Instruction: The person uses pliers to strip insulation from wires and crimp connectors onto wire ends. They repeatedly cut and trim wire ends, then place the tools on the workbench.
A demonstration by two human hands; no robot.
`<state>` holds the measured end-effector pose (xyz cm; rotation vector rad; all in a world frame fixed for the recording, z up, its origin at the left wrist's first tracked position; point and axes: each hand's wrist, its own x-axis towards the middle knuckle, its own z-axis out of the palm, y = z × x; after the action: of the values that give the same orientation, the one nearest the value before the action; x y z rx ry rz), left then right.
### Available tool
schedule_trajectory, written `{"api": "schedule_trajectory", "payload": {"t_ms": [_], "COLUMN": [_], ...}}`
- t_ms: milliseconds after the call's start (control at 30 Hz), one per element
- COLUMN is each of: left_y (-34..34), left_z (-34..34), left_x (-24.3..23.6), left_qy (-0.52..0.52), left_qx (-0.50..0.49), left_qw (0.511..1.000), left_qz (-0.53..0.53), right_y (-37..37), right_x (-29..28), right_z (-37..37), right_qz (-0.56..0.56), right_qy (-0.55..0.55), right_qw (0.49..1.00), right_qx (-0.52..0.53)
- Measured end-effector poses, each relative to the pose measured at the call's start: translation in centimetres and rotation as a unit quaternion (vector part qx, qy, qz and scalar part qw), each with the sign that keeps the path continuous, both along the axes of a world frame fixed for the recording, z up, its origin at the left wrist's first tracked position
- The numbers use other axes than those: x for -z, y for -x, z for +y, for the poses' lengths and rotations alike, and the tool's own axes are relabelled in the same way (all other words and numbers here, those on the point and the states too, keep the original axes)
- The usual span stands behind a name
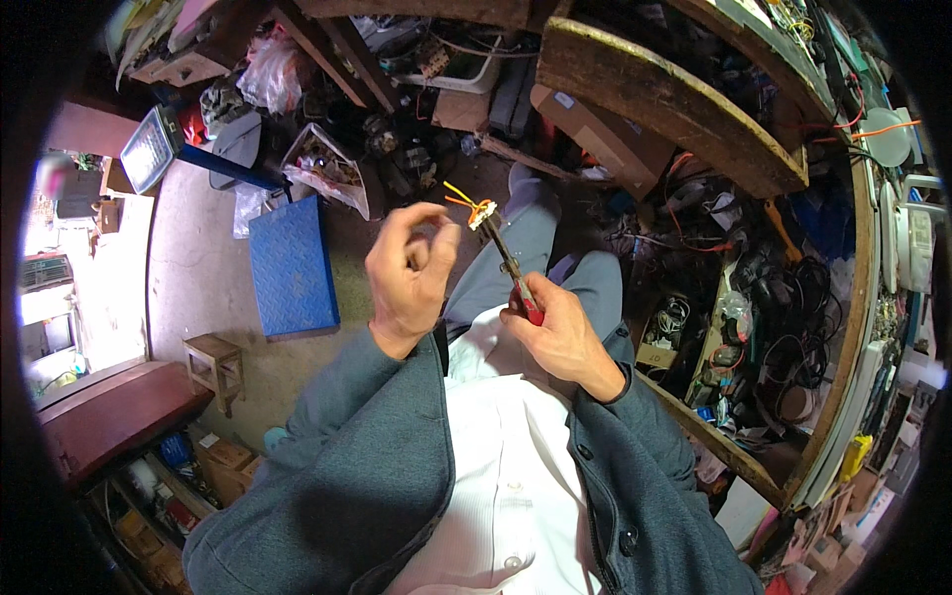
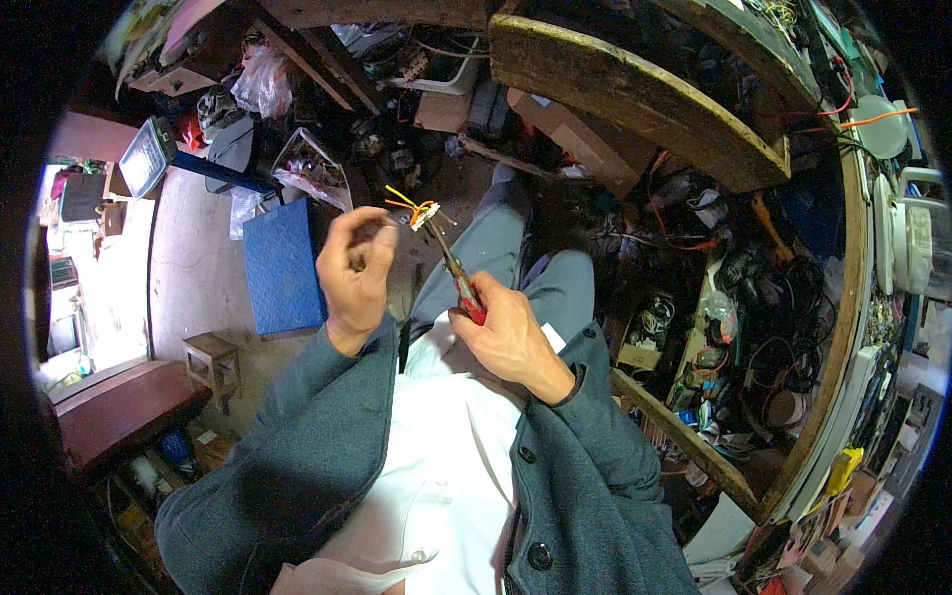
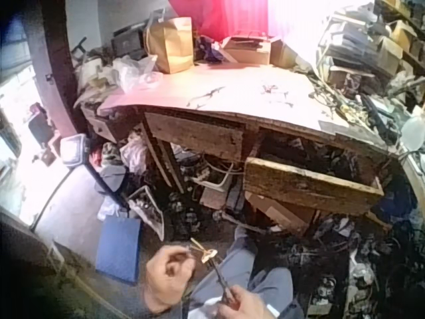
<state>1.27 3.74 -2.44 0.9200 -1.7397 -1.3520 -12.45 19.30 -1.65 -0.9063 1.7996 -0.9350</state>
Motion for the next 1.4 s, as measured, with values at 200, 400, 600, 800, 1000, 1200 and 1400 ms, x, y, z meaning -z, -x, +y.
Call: {"api": "schedule_trajectory", "payload": {"t_ms": [200,400,600,800,1000,1200,1400], "left_y": [0.3,0.4,1.0,1.4,1.5,1.7,1.6], "left_z": [-0.5,-0.4,0.1,0.5,0.5,-0.1,-0.8], "left_x": [1.4,1.2,0.4,-0.2,0.0,-0.1,0.1], "left_qy": [-0.073,-0.059,-0.046,-0.028,-0.011,-0.116,-0.193], "left_qx": [0.066,0.062,0.052,0.041,0.03,0.021,0.018], "left_qw": [0.995,0.995,0.996,0.996,0.998,0.993,0.981], "left_qz": [-0.034,-0.054,-0.05,-0.071,-0.062,0.015,0.006], "right_y": [-0.3,-0.1,0.1,0.1,0.4,1.2,0.5], "right_x": [-0.5,-0.2,-0.1,0.8,0.5,-0.5,0.5], "right_z": [-0.2,0.1,0.1,0.2,0.4,-0.3,0.0], "right_qz": [0.037,0.066,0.086,0.112,0.096,0.088,0.116], "right_qy": [-0.01,0.002,0.016,0.043,0.035,0.015,0.045], "right_qw": [0.999,0.998,0.996,0.993,0.995,0.996,0.992], "right_qx": [-0.007,0.0,-0.009,0.008,0.008,-0.022,-0.01]}}
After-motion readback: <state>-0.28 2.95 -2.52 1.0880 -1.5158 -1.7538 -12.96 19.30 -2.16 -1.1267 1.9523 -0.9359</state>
